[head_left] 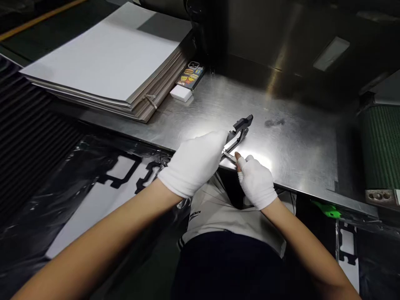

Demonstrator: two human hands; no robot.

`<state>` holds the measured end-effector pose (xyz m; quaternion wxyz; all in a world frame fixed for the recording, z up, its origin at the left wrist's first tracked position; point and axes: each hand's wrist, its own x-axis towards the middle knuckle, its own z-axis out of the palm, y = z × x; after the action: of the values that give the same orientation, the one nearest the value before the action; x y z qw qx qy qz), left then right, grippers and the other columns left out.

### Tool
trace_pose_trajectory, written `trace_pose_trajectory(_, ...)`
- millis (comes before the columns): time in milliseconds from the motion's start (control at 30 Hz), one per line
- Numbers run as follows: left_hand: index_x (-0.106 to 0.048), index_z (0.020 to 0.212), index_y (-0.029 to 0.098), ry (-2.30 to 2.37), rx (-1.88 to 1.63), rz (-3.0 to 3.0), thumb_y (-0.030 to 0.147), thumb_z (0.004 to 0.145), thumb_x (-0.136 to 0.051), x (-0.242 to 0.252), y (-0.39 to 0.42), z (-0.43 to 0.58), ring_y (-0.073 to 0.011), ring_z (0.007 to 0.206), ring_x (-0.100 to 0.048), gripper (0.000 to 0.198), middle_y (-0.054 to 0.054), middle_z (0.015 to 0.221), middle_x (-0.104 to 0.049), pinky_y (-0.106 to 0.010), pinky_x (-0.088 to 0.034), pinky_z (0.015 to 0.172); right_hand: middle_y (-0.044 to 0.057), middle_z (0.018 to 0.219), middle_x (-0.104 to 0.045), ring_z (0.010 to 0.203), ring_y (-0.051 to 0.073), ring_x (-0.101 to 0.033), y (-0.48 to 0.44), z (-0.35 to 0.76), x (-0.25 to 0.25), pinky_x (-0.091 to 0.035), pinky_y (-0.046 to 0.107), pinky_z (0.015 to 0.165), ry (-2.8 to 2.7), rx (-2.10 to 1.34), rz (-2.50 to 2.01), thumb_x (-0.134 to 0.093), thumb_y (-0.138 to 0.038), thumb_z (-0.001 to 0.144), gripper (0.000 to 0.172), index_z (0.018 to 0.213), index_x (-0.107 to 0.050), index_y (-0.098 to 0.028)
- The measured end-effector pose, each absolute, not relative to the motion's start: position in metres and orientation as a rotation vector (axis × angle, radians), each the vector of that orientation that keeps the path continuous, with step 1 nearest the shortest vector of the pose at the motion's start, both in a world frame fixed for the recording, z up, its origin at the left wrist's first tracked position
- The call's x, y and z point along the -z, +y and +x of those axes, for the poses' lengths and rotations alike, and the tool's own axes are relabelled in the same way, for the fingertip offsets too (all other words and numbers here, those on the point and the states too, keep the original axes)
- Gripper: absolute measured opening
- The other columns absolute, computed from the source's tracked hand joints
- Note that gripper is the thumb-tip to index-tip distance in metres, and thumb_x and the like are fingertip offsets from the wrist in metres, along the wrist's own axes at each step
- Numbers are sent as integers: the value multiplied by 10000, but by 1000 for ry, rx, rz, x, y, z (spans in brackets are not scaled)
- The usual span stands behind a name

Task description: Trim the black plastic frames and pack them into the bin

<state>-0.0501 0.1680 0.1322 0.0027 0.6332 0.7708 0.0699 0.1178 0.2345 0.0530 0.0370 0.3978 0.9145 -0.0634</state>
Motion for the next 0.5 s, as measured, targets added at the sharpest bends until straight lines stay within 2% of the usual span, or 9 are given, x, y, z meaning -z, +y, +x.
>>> trace_pose_trajectory(233, -630, 1156, 194, 2450, -149, 1951, 180, 1057, -456, -134, 165, -46, -276, 679, -658, 201, -61, 885, -696, -369, -416, 634, 114, 1184, -665, 853, 218, -619, 244, 131, -53, -368, 313, 603, 2782, 222, 1464, -353, -389, 1196, 504, 1646, -545, -264)
trace_pose_trajectory(367, -622, 1115, 195, 2454, -187, 1958, 175, 1055, -475, -131, 166, -47, -265, 690, -663, 160, -56, 897, -701, -360, -411, 633, 89, 1191, -672, 884, 202, -618, 244, 148, -60, -369, 308, 623, 2820, 237, 1582, -294, -414, 1213, 518, 1638, -559, -281)
trace_pose_trajectory(500, -665, 1137, 198, 2446, -255, 1898, 214, 1036, -539, -132, 168, -54, -271, 713, -682, 162, -64, 919, -721, -358, -431, 633, 116, 1286, -668, 931, 230, -643, 259, 157, -64, -373, 323, 656, 2660, 218, 1752, -352, -399, 1198, 487, 1600, -592, -264)
